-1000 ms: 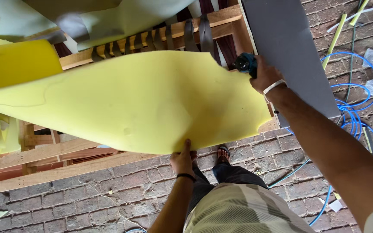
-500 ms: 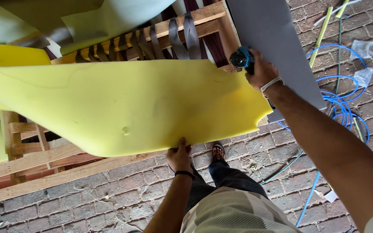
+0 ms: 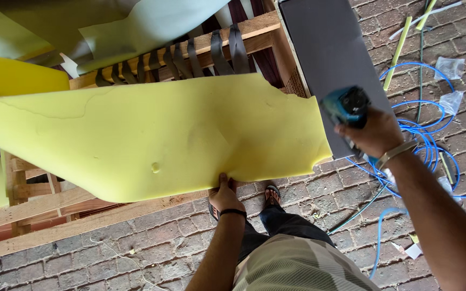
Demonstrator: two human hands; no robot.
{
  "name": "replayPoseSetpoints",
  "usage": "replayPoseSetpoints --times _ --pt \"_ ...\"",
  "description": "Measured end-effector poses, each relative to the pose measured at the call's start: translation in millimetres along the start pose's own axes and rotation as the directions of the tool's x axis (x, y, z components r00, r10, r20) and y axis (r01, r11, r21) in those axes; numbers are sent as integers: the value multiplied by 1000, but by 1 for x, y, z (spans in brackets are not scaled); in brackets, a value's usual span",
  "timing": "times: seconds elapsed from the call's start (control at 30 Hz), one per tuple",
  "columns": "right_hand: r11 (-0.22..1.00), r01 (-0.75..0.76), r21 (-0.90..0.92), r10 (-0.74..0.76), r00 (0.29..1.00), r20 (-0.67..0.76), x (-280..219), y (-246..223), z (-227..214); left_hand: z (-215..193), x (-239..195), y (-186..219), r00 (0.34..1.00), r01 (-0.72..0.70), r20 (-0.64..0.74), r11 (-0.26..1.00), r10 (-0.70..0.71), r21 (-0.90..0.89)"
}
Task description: The person attaches yellow foam padding to the underside of a sofa frame using a pneumatic staple gun. They position and staple multiple foam pieces along the wooden frame and bungee cords, working from one end to the other.
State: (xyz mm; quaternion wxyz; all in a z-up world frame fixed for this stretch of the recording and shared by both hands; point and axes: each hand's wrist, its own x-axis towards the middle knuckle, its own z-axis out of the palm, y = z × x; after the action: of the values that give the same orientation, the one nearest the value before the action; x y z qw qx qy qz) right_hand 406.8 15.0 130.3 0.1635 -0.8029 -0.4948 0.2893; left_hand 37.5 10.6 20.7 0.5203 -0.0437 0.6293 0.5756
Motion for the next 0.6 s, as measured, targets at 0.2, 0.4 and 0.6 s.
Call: replayPoseSetpoints --times 0.2,0.4,0.6 --pt "998 57 -3 -57 998 -28 -7 4 61 -6 3 8 985 6 170 987 -33 158" --pt "986 -163 39 157 979 131 -2 4 69 -50 3 41 487 -765 720 -157 494 625" --pt "963 -224 148 199 965 168 -2 2 66 -14 46 74 21 -825 993 -563 -113 -46"
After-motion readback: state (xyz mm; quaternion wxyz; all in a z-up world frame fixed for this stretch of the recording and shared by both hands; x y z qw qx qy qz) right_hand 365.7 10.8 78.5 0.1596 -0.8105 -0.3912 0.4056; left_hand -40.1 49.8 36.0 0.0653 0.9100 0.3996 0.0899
